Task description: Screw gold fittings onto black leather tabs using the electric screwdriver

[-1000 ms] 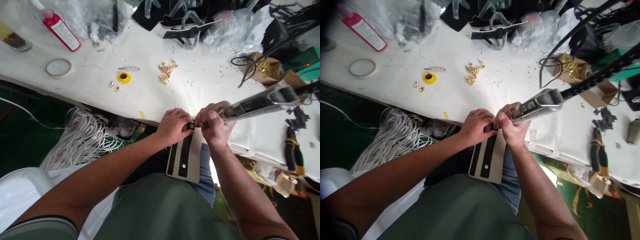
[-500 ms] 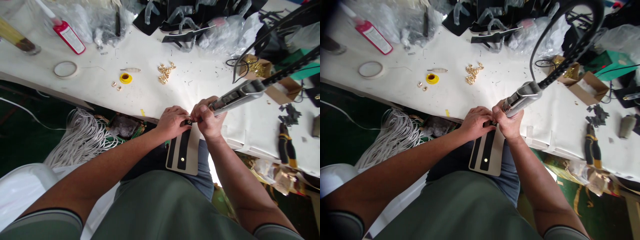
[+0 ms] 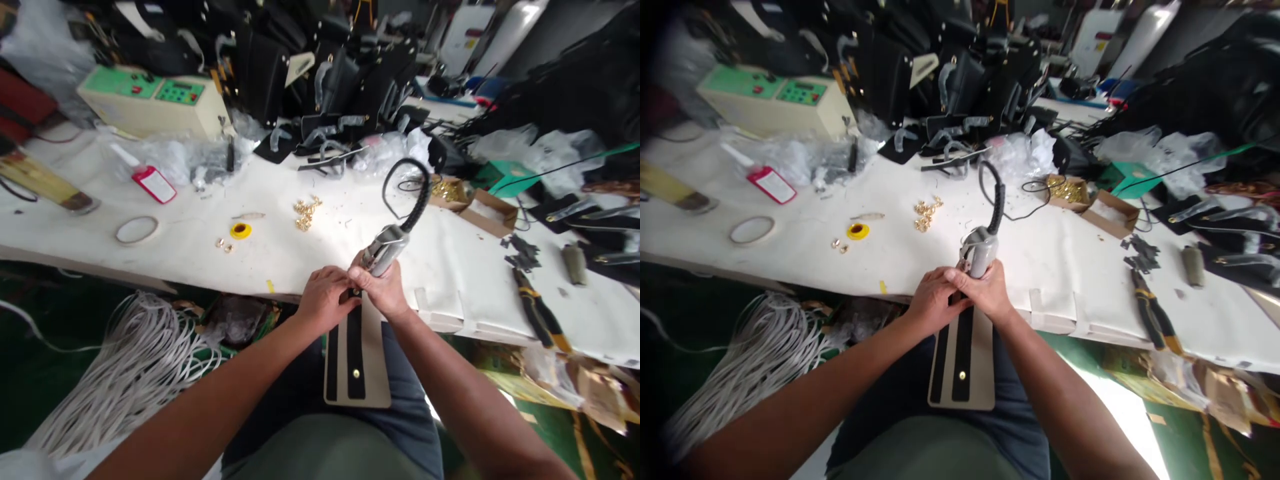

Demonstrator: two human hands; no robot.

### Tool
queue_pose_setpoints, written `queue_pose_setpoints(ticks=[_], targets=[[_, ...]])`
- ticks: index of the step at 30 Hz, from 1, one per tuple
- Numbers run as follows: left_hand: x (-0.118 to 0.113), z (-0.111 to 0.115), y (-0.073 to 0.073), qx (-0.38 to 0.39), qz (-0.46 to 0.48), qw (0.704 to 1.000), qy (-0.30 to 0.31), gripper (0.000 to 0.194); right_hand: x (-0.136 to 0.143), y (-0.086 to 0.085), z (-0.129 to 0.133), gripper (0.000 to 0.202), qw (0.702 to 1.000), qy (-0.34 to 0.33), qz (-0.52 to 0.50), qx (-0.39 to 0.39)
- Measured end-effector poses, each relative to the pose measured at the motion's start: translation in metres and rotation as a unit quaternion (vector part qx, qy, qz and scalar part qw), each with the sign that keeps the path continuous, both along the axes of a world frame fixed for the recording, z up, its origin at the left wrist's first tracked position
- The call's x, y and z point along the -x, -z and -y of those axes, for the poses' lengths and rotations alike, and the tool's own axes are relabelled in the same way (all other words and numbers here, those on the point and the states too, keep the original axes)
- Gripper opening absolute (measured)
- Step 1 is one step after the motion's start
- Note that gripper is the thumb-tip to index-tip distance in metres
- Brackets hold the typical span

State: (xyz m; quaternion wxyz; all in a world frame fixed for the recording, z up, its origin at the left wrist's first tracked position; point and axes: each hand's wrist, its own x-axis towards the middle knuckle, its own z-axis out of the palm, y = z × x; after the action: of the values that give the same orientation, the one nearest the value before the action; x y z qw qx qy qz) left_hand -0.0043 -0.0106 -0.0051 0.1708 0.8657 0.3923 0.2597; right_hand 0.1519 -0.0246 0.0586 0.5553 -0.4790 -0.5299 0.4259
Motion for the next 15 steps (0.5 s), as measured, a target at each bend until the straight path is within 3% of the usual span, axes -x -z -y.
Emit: queue_pose_setpoints(ticks=[5,15], targets=[[0.003,-0.003,0.001,-0.006,-0.005,1.000,0.007,0.030,0.002,-0.011,-0.003,0.043,0.999,0.012,-0.022,0.023],[0.001,-0.002,0.002,0.003,0.005,1.000,0.003,0.027,-0.002,-0.014,0.000,0.042,0.999,0.015,-0.027,0.031]])
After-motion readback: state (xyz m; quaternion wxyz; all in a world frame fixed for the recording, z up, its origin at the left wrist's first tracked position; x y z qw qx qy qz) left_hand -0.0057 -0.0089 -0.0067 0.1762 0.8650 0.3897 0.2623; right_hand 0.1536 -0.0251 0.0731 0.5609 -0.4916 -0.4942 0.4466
